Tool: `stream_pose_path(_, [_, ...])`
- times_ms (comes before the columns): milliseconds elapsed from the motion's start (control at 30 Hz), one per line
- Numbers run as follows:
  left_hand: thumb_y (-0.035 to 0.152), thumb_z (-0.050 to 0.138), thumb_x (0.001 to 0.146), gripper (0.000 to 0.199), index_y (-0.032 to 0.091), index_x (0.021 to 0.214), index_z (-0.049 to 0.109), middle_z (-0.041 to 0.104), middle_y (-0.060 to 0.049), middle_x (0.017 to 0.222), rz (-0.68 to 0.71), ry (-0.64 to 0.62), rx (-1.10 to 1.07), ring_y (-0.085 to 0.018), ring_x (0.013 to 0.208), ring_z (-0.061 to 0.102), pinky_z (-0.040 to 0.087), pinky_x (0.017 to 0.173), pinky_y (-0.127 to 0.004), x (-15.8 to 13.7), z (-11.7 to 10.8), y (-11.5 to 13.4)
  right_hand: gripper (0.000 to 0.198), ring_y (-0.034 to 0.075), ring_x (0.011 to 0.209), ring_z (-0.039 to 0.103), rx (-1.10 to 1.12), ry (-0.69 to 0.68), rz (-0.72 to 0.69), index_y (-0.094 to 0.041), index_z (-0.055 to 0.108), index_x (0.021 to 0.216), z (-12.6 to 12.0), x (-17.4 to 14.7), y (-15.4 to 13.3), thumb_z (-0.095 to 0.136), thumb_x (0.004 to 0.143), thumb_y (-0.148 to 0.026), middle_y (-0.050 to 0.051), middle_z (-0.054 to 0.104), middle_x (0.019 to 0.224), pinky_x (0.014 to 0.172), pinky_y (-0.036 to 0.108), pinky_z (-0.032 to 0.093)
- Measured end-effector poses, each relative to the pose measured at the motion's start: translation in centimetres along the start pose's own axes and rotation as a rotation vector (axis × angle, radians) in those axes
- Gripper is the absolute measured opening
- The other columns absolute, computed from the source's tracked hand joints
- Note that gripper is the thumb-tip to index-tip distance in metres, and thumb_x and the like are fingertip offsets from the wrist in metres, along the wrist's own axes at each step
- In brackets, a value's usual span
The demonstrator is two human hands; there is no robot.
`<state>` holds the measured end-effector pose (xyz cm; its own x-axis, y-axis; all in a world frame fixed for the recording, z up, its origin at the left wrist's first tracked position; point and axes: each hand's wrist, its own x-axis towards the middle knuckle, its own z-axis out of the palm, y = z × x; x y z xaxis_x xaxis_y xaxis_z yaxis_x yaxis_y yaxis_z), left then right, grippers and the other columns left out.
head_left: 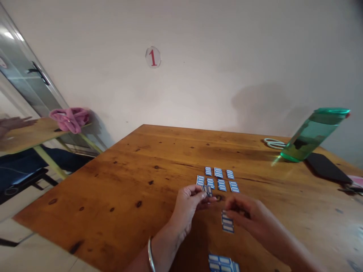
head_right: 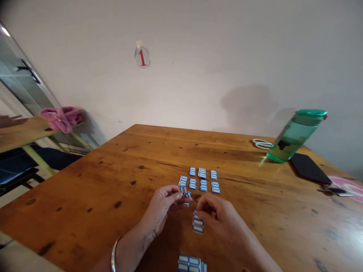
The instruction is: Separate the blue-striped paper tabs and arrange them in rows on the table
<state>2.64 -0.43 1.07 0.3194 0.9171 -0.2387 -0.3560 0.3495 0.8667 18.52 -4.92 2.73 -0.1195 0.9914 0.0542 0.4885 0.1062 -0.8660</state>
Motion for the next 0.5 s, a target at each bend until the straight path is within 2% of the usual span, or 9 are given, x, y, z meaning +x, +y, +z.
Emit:
stream_pose_path(67, [0.026, 0.071, 0.056, 0.019, 0.012, 0.065, 0.062, 0.067, -0.005, 0.066, -0.005, -0.002, 0.023, -0.017, 0.062, 0.064, 0.049, 0.059, -0.025, 0.00, 0.10, -0.17, 0.013, 0.013, 0.051, 0.046, 0.176, 0.087, 0.037, -0.020, 0.055, 0.061, -0.28, 0.27, -0.50, 0.058, 0.067, -0.032, -0.003, 0.054, 0.054, 0.047, 0.024, 0.034])
stream_pose_path(167, [0.027, 0.071, 0.056, 0.021, 0.011, 0.066, 0.064, 0.068, -0.006, 0.066, -0.025, -0.016, 0.052, -0.018, 0.060, 0.064, 0.049, 0.057, -0.026, 0.10, 0.16, -0.57, 0.018, 0.014, 0.053, 0.050, 0.313, 0.157, 0.100, -0.020, 0.059, 0.066, -0.20, 0.45, -0.88, 0.061, 0.064, -0.037, -0.001, 0.058, 0.058, 0.048, 0.024, 0.038])
stream_pose_path(500, [0.029, 0.070, 0.059, 0.024, 0.010, 0.073, 0.068, 0.069, -0.008, 0.067, -0.049, -0.078, 0.070, -0.016, 0.058, 0.063, 0.048, 0.061, -0.027, -0.12, 0.46, -0.65, 0.018, 0.014, 0.061, 0.057, 0.362, 0.249, 0.093, -0.017, 0.060, 0.075, 0.58, 0.74, 0.04, 0.063, 0.067, -0.033, 0.001, 0.063, 0.067, 0.057, 0.025, 0.044])
